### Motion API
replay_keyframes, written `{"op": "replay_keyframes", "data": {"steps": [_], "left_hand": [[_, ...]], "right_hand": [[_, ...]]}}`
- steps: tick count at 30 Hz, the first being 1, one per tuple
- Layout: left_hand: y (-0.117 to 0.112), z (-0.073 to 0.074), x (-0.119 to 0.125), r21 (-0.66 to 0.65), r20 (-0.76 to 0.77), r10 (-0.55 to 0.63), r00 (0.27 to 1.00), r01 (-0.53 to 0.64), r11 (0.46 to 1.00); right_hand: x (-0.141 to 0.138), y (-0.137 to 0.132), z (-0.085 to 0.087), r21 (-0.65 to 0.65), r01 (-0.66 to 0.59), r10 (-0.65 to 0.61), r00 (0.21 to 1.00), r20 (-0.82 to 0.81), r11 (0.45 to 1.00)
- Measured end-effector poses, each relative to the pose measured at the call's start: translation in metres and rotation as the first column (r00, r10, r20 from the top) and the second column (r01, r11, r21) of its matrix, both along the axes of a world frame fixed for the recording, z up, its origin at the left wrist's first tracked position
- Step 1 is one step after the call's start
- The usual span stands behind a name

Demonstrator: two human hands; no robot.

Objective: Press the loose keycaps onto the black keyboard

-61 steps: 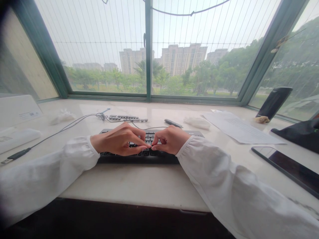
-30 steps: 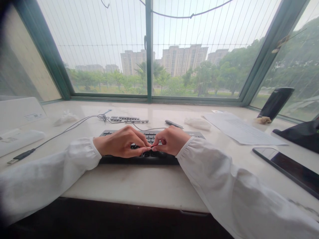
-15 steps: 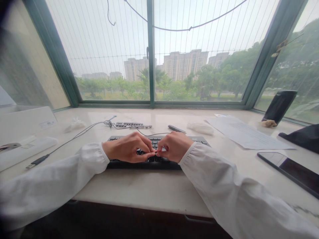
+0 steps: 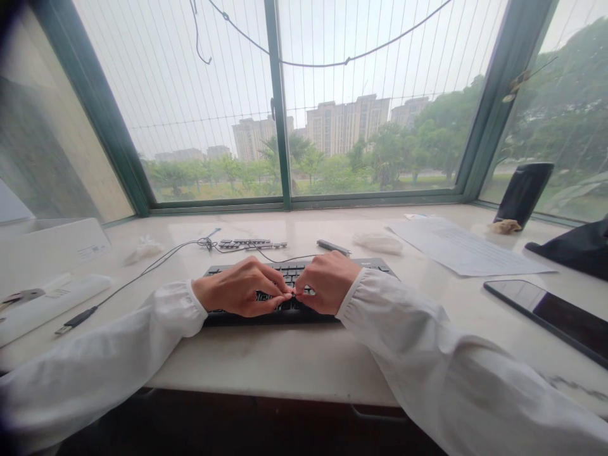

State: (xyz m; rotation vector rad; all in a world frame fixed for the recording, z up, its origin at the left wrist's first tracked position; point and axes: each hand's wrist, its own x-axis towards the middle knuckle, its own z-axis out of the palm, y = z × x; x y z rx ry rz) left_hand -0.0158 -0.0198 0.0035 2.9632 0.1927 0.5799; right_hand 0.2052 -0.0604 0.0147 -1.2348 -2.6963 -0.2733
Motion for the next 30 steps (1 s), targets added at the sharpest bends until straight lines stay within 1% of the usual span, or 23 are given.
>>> {"op": "replay_keyframes", "data": {"steps": [2,5,7,10,12,14,17,19,21,22,24,27,30], "left_hand": [[-0.001,0.001,0.000,0.004,-0.008,0.004,1.000,-0.004,1.000],[-0.001,0.002,0.000,-0.006,-0.005,0.005,1.000,-0.005,1.000],[-0.002,0.001,0.000,-0.015,-0.005,0.001,1.000,-0.001,1.000],[-0.001,0.000,0.001,-0.021,-0.013,-0.005,1.000,0.004,1.000],[0.000,-0.001,0.002,-0.017,-0.013,-0.004,1.000,0.004,1.000],[0.002,0.000,0.001,-0.005,0.017,-0.011,1.000,0.011,1.000],[0.007,0.005,-0.002,0.021,0.156,-0.004,0.988,0.001,1.000],[0.011,0.008,-0.007,0.061,0.262,0.030,0.965,-0.047,0.997],[0.017,0.010,-0.012,0.116,0.318,0.068,0.946,-0.110,0.987],[0.020,0.011,-0.015,0.143,0.332,0.091,0.939,-0.146,0.979],[0.027,0.010,-0.020,0.180,0.345,0.162,0.924,-0.235,0.955],[0.038,0.008,-0.027,0.181,0.380,0.320,0.868,-0.409,0.894],[0.050,0.008,-0.034,0.152,0.416,0.455,0.787,-0.554,0.819]], "right_hand": [[0.001,-0.003,0.001,0.054,-0.050,0.045,0.995,0.090,0.997],[0.000,-0.007,0.001,0.132,-0.093,0.070,0.983,0.171,0.987],[-0.002,-0.008,-0.001,0.161,-0.109,0.076,0.977,0.197,0.981],[-0.003,-0.008,-0.003,0.171,-0.114,0.079,0.977,0.200,0.979],[-0.001,-0.006,-0.005,0.160,-0.125,0.098,0.982,0.163,0.979],[0.004,-0.004,-0.005,0.150,-0.140,0.129,0.988,0.083,0.979],[0.012,0.001,-0.004,0.165,-0.131,0.150,0.983,-0.109,0.978],[0.015,0.004,-0.003,0.198,-0.121,0.164,0.962,-0.217,0.973],[0.015,0.006,-0.004,0.227,-0.125,0.187,0.942,-0.280,0.966],[0.014,0.007,-0.006,0.228,-0.131,0.197,0.934,-0.297,0.965],[0.011,0.008,-0.009,0.182,-0.166,0.214,0.933,-0.288,0.969],[0.006,0.008,-0.015,0.091,-0.195,0.211,0.951,-0.227,0.977],[0.003,0.009,-0.018,0.088,-0.135,0.154,0.952,-0.264,0.987]]}}
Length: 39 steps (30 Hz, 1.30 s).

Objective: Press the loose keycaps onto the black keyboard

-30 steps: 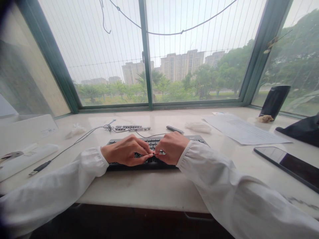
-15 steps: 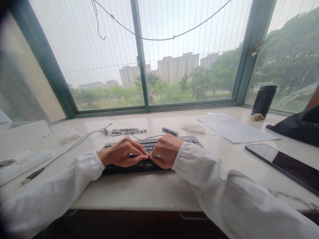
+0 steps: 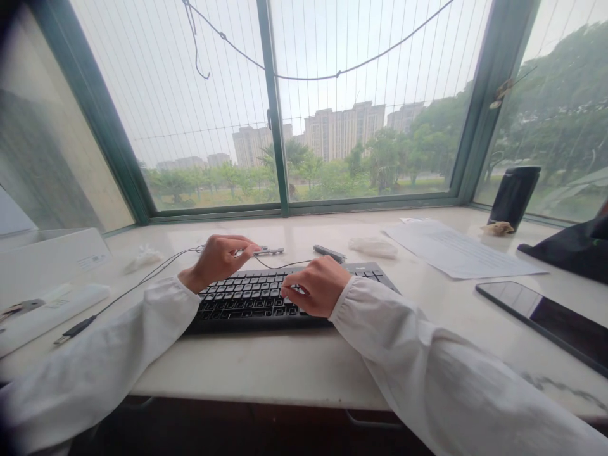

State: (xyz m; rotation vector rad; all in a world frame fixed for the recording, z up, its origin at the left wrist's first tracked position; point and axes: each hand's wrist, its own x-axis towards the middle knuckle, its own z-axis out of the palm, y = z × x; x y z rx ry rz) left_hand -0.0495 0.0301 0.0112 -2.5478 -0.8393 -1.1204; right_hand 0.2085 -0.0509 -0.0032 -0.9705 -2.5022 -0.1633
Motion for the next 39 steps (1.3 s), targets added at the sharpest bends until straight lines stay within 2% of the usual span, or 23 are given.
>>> {"op": "replay_keyframes", "data": {"steps": [7,11,13,18,25,33,36,39], "left_hand": [[0.022,0.002,-0.016,-0.043,-0.027,0.275,0.961,-0.276,0.960],[0.037,0.007,-0.022,-0.133,-0.099,0.449,0.888,-0.459,0.879],[0.049,0.011,-0.022,-0.164,-0.204,0.483,0.851,-0.516,0.841],[0.086,0.018,-0.011,-0.220,-0.457,0.407,0.791,-0.544,0.810],[0.127,0.010,0.016,-0.254,-0.602,0.300,0.740,-0.534,0.807],[0.136,0.005,0.025,-0.251,-0.641,0.269,0.719,-0.528,0.811],[0.135,0.003,0.027,-0.248,-0.620,0.280,0.733,-0.522,0.816],[0.131,0.009,0.030,-0.226,-0.556,0.310,0.771,-0.499,0.837]], "right_hand": [[-0.002,0.000,0.004,-0.051,0.114,-0.111,0.991,0.074,0.992],[-0.001,-0.001,0.008,-0.080,0.114,-0.110,0.992,0.059,0.990],[0.002,0.001,0.009,-0.052,0.132,-0.133,0.991,-0.005,0.990],[0.008,0.010,0.007,0.000,0.234,-0.234,0.971,-0.044,0.972],[0.009,0.015,0.002,-0.004,0.281,-0.281,0.960,0.011,0.960],[0.009,0.012,0.005,0.012,0.261,-0.262,0.965,0.019,0.965],[0.010,0.013,0.005,0.013,0.257,-0.257,0.966,0.023,0.966],[0.010,0.013,0.004,0.009,0.261,-0.261,0.965,0.018,0.965]]}}
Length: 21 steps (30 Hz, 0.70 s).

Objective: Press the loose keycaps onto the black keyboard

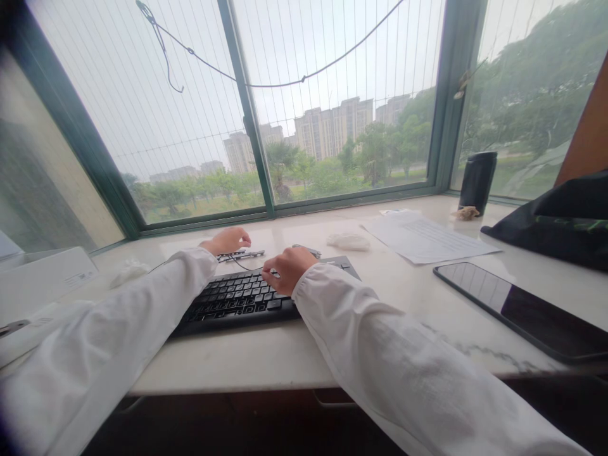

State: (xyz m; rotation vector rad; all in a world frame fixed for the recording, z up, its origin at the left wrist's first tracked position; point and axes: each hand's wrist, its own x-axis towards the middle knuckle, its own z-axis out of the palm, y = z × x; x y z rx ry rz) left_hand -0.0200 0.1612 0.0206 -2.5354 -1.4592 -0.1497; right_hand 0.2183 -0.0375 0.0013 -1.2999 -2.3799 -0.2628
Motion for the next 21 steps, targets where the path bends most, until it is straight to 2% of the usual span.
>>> {"op": "replay_keyframes", "data": {"steps": [3,5,6,8,9,12,14,16,21], "left_hand": [[-0.013,0.018,0.001,0.093,0.077,-0.043,0.996,0.036,0.995],[-0.032,0.032,0.001,0.145,0.117,-0.114,0.987,0.097,0.985],[-0.044,0.038,0.000,0.177,0.140,-0.175,0.975,0.149,0.973],[-0.075,0.045,-0.001,0.290,0.214,-0.403,0.890,0.336,0.896],[-0.092,0.046,-0.001,0.329,0.222,-0.473,0.853,0.391,0.860],[-0.139,0.036,-0.002,0.339,0.194,-0.616,0.764,0.537,0.772],[-0.161,0.024,-0.002,0.333,0.196,-0.685,0.702,0.609,0.720],[-0.173,0.014,-0.003,0.356,0.235,-0.725,0.648,0.636,0.685],[-0.179,0.002,-0.008,0.336,0.307,-0.724,0.618,0.641,0.690]], "right_hand": [[0.000,0.001,0.000,0.003,0.017,-0.017,1.000,0.000,1.000],[0.000,0.001,0.000,0.007,0.029,-0.029,1.000,0.009,1.000],[0.000,0.001,0.000,0.005,0.032,-0.032,0.999,0.014,0.999],[0.000,0.000,0.000,-0.004,0.035,-0.034,0.999,0.021,0.999],[0.000,0.000,0.001,-0.009,0.035,-0.035,0.999,0.022,0.999],[0.000,-0.001,0.000,-0.016,0.032,-0.032,0.999,0.019,0.999],[0.000,-0.002,0.000,-0.018,0.024,-0.023,1.000,0.018,1.000],[0.000,-0.003,-0.001,-0.020,0.015,-0.014,1.000,0.017,1.000],[0.001,-0.003,-0.003,-0.004,-0.026,0.026,0.999,0.019,1.000]]}}
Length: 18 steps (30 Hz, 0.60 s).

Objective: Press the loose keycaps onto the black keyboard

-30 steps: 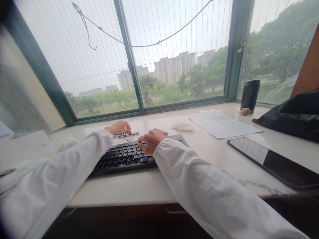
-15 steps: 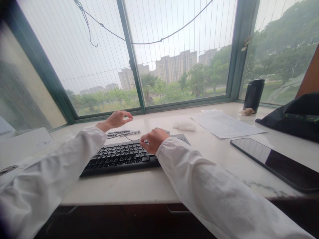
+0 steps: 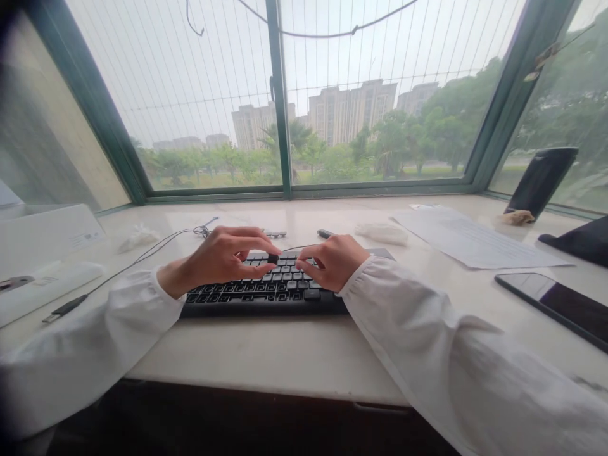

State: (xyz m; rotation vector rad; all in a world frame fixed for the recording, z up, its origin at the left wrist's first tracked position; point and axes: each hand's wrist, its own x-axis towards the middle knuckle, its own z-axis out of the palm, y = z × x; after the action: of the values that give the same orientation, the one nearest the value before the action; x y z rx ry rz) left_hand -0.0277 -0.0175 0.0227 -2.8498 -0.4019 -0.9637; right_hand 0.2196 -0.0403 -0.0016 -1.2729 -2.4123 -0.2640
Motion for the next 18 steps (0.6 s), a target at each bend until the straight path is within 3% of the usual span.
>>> {"op": "replay_keyframes", "data": {"steps": [13,18], "left_hand": [[0.010,-0.022,-0.001,-0.208,-0.026,-0.071,0.997,0.064,0.976],[0.010,-0.027,0.000,-0.208,-0.049,-0.068,0.996,0.056,0.977]], "right_hand": [[-0.002,-0.001,-0.007,0.002,-0.085,0.084,0.995,0.058,0.996],[-0.001,-0.002,-0.007,0.016,-0.104,0.104,0.994,0.040,0.994]]}}
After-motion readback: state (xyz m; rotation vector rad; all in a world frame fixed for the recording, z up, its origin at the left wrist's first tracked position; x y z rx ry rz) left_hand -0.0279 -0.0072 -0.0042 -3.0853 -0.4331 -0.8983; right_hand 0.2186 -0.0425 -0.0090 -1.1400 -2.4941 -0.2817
